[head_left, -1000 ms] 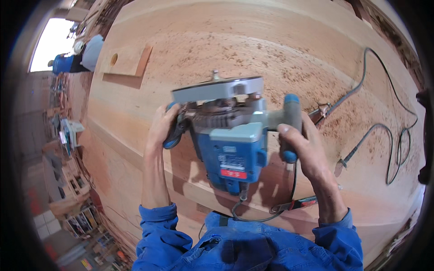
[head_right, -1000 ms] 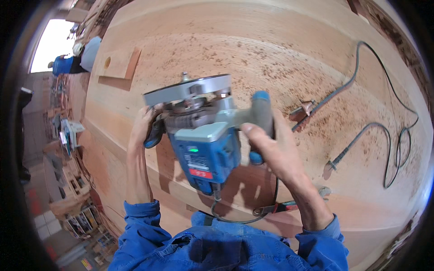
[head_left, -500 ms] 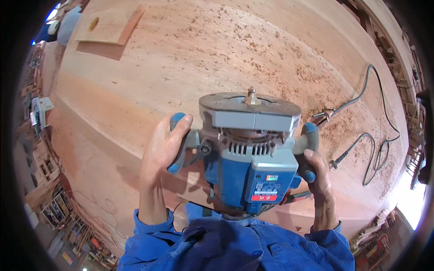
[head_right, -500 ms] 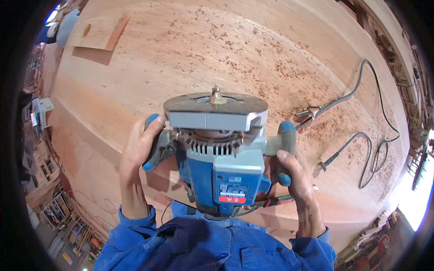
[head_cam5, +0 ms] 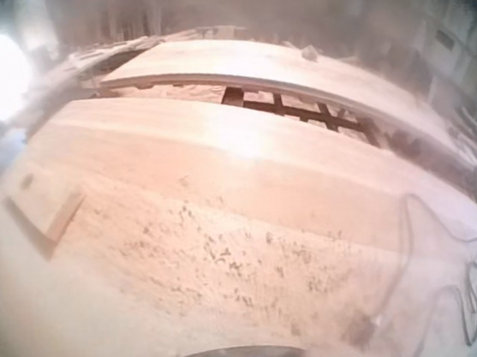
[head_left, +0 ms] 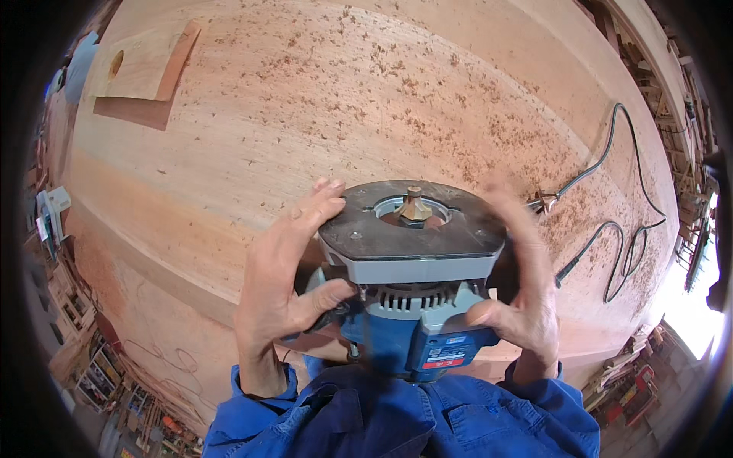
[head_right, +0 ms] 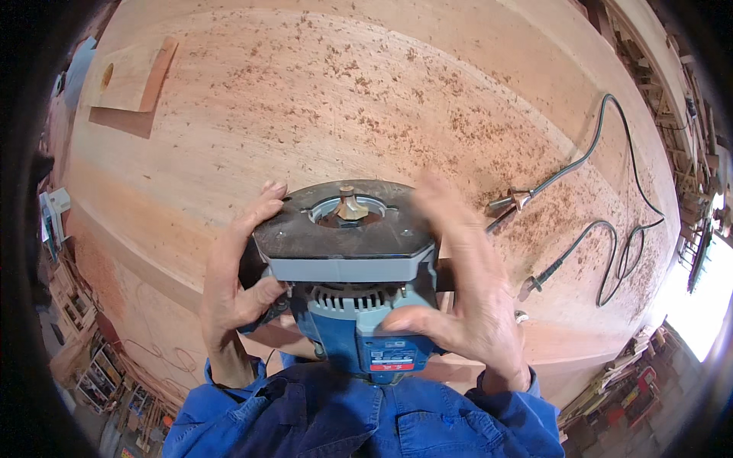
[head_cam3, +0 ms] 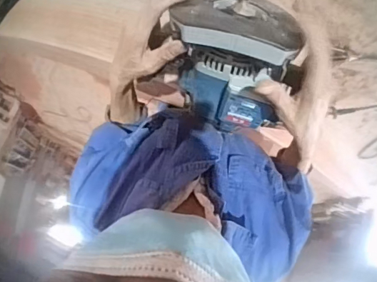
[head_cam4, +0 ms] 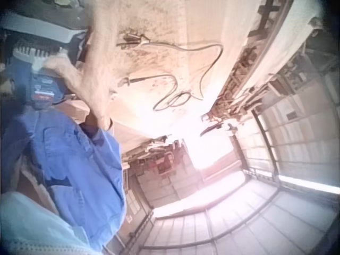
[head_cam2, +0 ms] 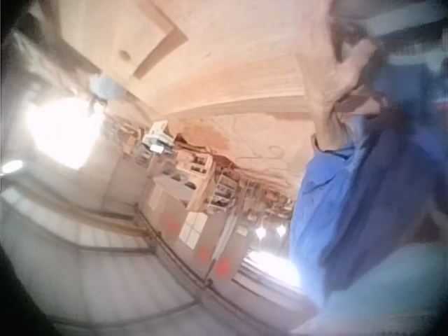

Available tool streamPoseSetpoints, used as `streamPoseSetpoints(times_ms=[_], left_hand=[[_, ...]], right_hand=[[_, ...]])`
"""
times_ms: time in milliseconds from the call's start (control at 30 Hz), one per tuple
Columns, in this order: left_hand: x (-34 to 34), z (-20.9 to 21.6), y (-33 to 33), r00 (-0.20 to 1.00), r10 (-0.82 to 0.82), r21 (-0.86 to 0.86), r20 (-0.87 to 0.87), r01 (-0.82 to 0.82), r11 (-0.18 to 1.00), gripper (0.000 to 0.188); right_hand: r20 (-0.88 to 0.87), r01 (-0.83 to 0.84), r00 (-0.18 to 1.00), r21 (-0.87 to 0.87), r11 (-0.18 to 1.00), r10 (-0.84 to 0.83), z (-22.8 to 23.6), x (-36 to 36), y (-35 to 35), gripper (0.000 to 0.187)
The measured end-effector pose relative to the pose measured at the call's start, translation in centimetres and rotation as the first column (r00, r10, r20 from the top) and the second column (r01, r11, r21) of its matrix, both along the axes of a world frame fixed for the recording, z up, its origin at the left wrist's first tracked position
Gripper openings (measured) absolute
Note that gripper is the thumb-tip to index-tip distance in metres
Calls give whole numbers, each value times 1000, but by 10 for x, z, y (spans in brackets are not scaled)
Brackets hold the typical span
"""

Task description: The person uses a handheld electric router to shape the edge of a large wooden panel. They guide the tool along the curved edge, then adjust the router's depth and position before continuing the routing operation.

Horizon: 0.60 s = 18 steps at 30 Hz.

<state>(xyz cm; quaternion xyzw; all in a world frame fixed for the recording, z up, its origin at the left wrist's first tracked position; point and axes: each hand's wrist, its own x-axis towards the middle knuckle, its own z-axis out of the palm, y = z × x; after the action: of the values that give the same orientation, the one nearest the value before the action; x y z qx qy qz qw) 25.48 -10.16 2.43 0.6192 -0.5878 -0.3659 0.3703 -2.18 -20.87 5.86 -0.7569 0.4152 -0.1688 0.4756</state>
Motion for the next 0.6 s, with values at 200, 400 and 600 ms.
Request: streamPoseSetpoints(times_ms=[200, 400, 600], left_hand=[[-6, 6, 1, 999, 36, 53, -15, -35, 998, 70], [-9, 6, -1, 996, 70, 19, -51, -69, 997, 61], [-15, -3, 20, 994, 69, 24, -87, -67, 997, 49]], right_hand=[[50, -52, 997, -65, 997, 55, -10, 6, 0, 81], [92, -43, 994, -98, 994, 52, -16, 2, -2, 75], [75, -70, 994, -79, 994, 76, -10, -9, 12, 81]])
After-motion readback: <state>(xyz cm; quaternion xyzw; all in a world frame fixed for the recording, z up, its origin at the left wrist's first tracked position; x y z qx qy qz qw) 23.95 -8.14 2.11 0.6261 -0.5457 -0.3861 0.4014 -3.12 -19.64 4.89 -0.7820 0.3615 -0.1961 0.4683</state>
